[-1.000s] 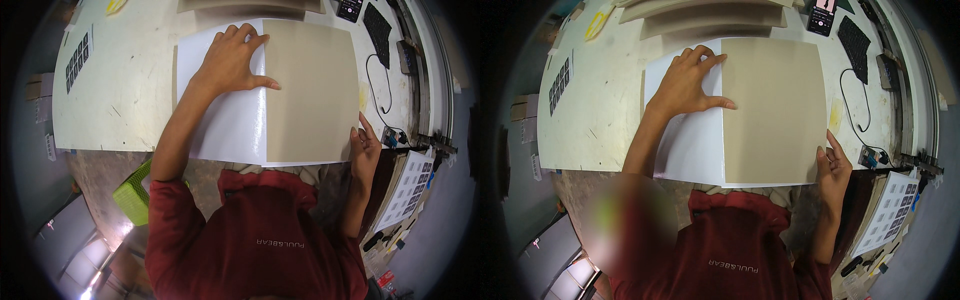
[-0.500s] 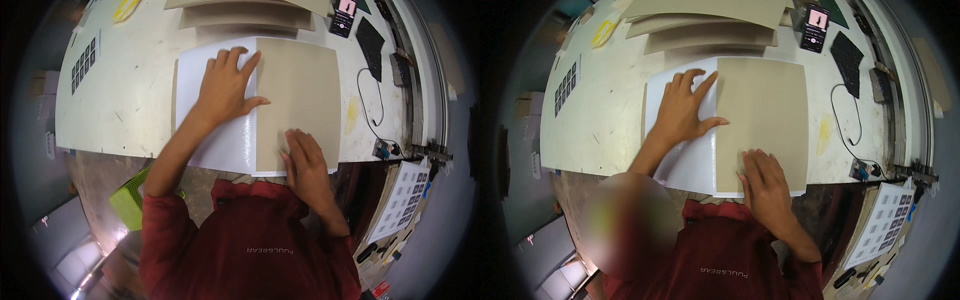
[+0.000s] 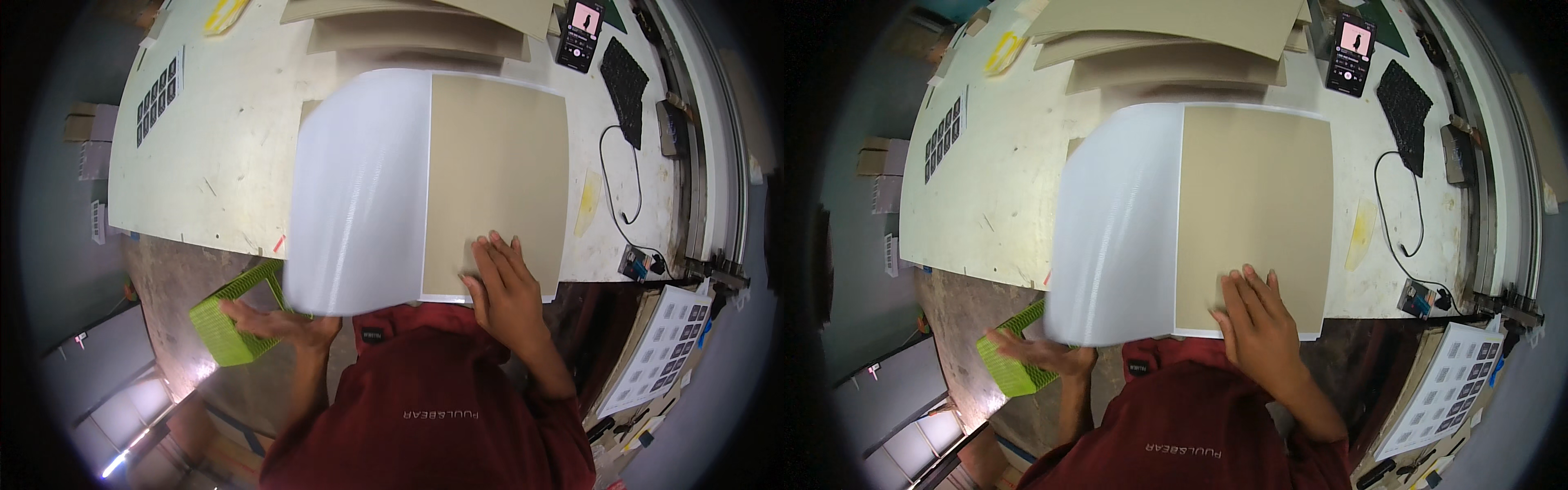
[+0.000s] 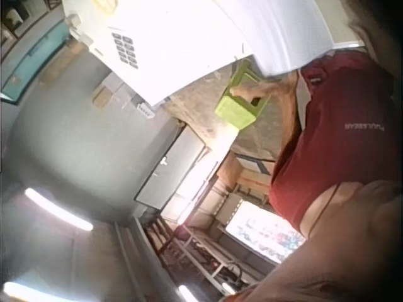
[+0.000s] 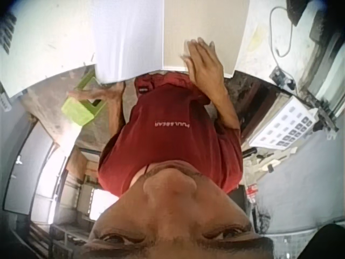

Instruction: The person repeatedly places printed label sheets onto a flat surface, aligns them, and smooths them down by hand. They then lift the sheets and repeat the process with new sheets, stacking the finished sheets on the table.

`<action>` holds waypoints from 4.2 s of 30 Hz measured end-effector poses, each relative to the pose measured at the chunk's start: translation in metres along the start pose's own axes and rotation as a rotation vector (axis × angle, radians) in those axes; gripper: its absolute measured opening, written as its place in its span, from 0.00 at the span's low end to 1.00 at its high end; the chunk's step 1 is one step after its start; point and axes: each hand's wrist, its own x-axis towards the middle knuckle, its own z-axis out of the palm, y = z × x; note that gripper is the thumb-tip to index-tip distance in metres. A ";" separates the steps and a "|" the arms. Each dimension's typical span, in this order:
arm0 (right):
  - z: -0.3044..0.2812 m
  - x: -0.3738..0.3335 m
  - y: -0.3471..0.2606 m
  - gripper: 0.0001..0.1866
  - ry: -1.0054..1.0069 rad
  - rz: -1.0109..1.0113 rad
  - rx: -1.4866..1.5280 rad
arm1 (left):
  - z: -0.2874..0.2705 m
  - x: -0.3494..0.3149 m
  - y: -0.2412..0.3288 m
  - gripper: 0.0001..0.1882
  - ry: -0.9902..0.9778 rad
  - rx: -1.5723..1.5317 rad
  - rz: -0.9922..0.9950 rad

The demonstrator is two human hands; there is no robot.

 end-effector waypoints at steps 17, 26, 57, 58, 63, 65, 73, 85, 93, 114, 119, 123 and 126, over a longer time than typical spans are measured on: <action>-0.095 0.066 0.022 0.36 -0.223 -0.138 0.319 | 0.119 0.062 0.097 0.62 -0.953 -0.342 0.261; 0.018 0.191 0.099 0.39 -0.028 -0.273 -0.307 | 0.120 0.060 0.095 0.59 -0.993 -0.316 0.243; -0.189 -0.355 0.153 0.37 0.561 1.609 -0.837 | 0.139 0.052 0.022 0.31 -0.731 -0.496 0.012; -0.198 -0.383 0.157 0.41 0.478 1.927 -0.806 | 0.139 0.053 0.016 0.29 -0.750 -0.258 0.152; -0.198 -0.506 0.194 0.49 0.418 2.104 -0.464 | 0.117 0.034 -0.019 0.25 -0.730 0.013 0.436; -0.188 -0.478 0.188 0.43 0.642 1.852 -0.618 | 0.115 0.048 -0.015 0.23 -0.650 -0.148 0.415; -0.185 -0.443 0.181 0.20 0.805 1.826 -0.941 | 0.141 0.131 0.096 0.26 -0.440 -0.528 0.661; -0.338 -0.521 0.155 0.24 1.976 0.711 -0.003 | 0.161 0.158 0.297 0.16 -0.670 -1.029 0.996; -0.491 -0.449 0.358 0.20 2.025 0.381 0.217 | 0.241 0.169 0.489 0.10 -0.600 -1.294 0.973; -0.419 -0.209 0.364 0.29 1.402 0.792 -0.390 | 0.377 0.195 0.584 0.24 -1.394 -1.739 -0.454; -0.310 -0.128 0.289 0.25 0.962 0.166 -0.820 | 0.316 0.246 0.500 0.22 -1.247 -1.762 -0.413; -0.278 -0.070 0.315 0.26 0.892 0.315 -0.925 | 0.267 0.284 0.459 0.21 -1.160 -1.768 -0.368; -0.267 -0.055 0.322 0.23 0.941 0.233 -0.816 | 0.238 0.316 0.417 0.21 -1.085 -1.787 -0.278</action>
